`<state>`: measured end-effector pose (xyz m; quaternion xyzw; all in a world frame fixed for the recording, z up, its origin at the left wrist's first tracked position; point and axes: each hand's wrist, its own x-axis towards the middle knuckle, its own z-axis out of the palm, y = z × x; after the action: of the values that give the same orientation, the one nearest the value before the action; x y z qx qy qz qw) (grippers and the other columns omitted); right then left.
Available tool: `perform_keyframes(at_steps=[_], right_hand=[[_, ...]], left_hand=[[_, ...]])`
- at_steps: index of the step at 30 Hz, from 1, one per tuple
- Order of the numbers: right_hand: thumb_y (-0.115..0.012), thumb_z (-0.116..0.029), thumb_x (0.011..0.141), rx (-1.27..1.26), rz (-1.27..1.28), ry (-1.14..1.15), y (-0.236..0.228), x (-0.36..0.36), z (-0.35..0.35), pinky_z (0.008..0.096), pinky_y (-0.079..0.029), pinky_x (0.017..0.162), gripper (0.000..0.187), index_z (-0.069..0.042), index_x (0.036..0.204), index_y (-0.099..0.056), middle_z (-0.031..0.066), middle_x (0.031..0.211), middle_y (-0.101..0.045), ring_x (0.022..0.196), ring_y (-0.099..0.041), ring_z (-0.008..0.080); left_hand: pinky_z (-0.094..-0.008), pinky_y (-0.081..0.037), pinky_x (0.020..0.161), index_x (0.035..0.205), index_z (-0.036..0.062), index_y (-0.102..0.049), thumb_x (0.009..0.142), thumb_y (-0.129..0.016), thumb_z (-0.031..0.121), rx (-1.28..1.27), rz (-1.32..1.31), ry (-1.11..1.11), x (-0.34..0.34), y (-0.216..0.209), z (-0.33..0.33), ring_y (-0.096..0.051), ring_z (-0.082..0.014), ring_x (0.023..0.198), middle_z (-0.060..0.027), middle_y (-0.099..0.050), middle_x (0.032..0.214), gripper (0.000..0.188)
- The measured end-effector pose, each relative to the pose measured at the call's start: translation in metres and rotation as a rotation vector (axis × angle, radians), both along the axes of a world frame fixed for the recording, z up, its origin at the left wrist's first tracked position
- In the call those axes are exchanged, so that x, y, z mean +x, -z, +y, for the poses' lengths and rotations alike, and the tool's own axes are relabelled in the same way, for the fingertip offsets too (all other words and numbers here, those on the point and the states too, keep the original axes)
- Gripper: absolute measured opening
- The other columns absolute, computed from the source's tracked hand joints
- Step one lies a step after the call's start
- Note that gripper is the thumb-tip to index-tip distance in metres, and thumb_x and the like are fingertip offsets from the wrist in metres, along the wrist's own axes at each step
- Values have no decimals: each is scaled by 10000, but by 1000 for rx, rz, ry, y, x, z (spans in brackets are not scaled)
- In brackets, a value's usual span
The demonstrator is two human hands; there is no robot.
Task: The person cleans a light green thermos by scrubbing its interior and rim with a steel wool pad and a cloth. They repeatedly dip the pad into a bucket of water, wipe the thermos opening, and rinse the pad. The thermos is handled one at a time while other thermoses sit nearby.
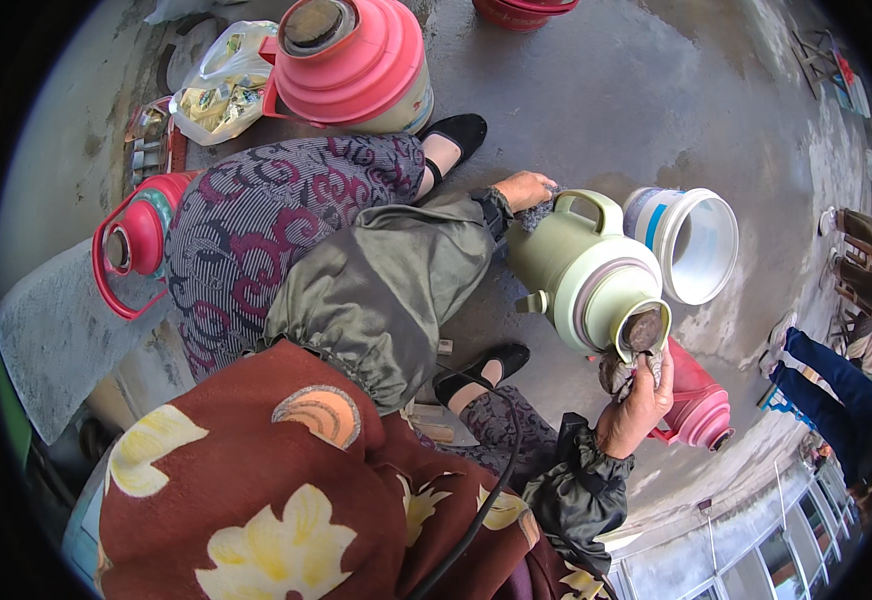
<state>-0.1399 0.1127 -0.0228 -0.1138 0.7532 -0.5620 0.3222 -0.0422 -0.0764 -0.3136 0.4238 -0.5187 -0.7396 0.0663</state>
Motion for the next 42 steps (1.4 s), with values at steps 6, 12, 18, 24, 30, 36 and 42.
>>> perform_keyframes(at_steps=[6,12,18,24,30,36,42], right_hand=[[-530,27,867,-11,-11,7,4,-3,-1,249,-480,707,319,47,1184,-554,69,996,-629,810,-591,109],[-537,14,865,-59,-8,-44,5,-4,-2,239,-492,639,325,32,1188,-563,38,937,-628,744,-586,91],[-535,18,868,-88,-50,-100,9,-9,2,231,-484,694,329,32,1197,-545,44,965,-628,793,-588,92],[-538,11,879,-10,28,-93,12,-12,5,230,-477,637,325,25,1204,-543,35,948,-626,748,-578,84],[-550,45,853,-16,-51,-42,6,-7,3,223,-469,717,350,32,1203,-558,38,980,-618,801,-574,83],[-529,36,856,-10,29,-52,3,-5,-3,244,-485,725,342,37,1197,-552,59,985,-623,812,-590,105],[-523,2,863,-58,10,-70,8,-8,-3,222,-447,521,326,25,1187,-556,21,844,-610,633,-546,80]], left_hand=[[-349,-476,889,1126,138,-660,751,-637,216,-254,-161,132,14,-79,1,-617,-295,1013,-166,-645,1097,384],[-311,-511,796,1187,-10,-586,774,-698,57,404,275,-181,19,-117,-7,-630,-185,908,-160,-656,1002,433],[-344,-488,810,1010,38,-580,664,-803,202,-345,-81,-284,3,-119,2,-595,-227,953,-134,-611,986,443],[-373,-471,809,955,44,-529,604,-822,290,-423,-394,-118,-17,-85,-6,-592,-301,948,-148,-608,931,520],[-420,-474,847,1025,19,-508,690,-750,232,-525,-481,162,-33,-77,-17,-584,-358,1010,-194,-606,1015,465],[-419,-472,855,1031,38,-536,693,-736,187,-397,-513,-31,11,-76,20,-578,-363,1002,-186,-604,1035,420],[-352,-487,826,981,87,-696,713,-740,172,-353,-158,-292,17,-131,27,-646,-287,905,-163,-677,946,284]])
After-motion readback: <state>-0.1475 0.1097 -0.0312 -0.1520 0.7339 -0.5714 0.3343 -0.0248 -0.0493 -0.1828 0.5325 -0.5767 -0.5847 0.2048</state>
